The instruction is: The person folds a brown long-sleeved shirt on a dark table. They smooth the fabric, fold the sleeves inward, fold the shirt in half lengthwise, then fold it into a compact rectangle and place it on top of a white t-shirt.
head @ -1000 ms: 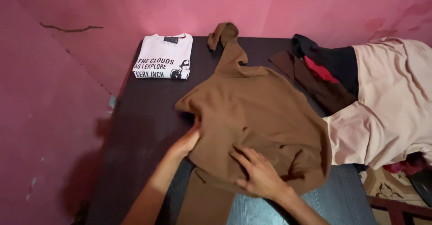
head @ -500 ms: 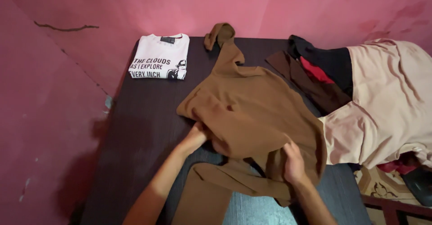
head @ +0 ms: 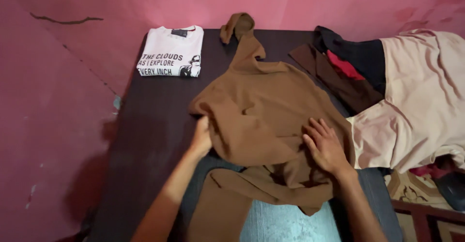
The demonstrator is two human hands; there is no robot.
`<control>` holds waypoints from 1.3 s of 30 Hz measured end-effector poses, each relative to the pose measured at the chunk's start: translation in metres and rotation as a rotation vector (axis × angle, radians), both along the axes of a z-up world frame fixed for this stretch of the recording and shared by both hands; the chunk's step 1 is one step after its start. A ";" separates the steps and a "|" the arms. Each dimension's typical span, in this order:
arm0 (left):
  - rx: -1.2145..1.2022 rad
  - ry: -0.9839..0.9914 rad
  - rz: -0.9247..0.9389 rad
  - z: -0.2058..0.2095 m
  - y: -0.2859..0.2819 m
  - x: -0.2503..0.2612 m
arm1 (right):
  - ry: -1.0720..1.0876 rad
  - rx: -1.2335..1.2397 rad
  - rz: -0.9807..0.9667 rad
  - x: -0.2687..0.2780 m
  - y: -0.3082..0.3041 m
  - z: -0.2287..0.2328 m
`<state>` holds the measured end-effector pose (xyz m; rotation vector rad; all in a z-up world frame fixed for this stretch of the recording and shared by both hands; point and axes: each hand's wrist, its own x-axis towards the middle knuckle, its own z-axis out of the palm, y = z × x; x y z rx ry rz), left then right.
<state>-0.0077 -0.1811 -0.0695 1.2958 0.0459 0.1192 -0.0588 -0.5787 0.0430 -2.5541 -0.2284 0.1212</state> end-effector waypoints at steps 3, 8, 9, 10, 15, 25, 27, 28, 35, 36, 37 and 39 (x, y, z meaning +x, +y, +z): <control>-0.042 0.004 0.116 -0.009 0.039 0.008 | -0.060 -0.306 -0.002 -0.001 -0.013 -0.015; 0.560 -0.274 0.386 0.108 0.107 -0.009 | -0.036 -0.350 -0.065 0.001 -0.029 -0.019; 0.730 -0.384 0.466 0.104 0.133 -0.002 | -0.051 -0.343 -0.077 0.004 -0.032 -0.021; 0.901 -0.495 0.544 0.100 0.159 0.005 | -0.065 -0.337 -0.090 0.006 -0.034 -0.023; 0.983 -0.519 0.590 0.152 0.196 -0.031 | -0.027 -0.326 -0.109 0.011 -0.043 -0.030; 1.447 -0.620 0.283 0.089 0.102 -0.093 | 0.035 -0.390 -0.098 0.015 -0.041 -0.031; 1.499 -0.561 0.116 0.088 0.079 -0.109 | -0.010 -0.440 -0.094 0.015 -0.042 -0.033; 1.543 -0.504 -0.054 0.088 0.067 -0.117 | -0.057 -0.489 -0.095 0.015 -0.043 -0.034; 1.740 -0.577 -0.148 0.023 0.074 -0.138 | 0.047 -0.695 -0.106 0.021 -0.044 -0.013; 1.680 -0.620 -0.203 0.035 0.072 -0.142 | 0.040 -0.730 -0.133 0.019 -0.035 -0.003; 1.615 -0.664 -0.260 0.048 0.069 -0.145 | 0.034 -0.765 -0.163 0.016 -0.027 0.007; 1.521 -0.514 -0.342 0.090 0.066 -0.164 | -0.140 -0.727 -0.148 0.019 -0.028 -0.007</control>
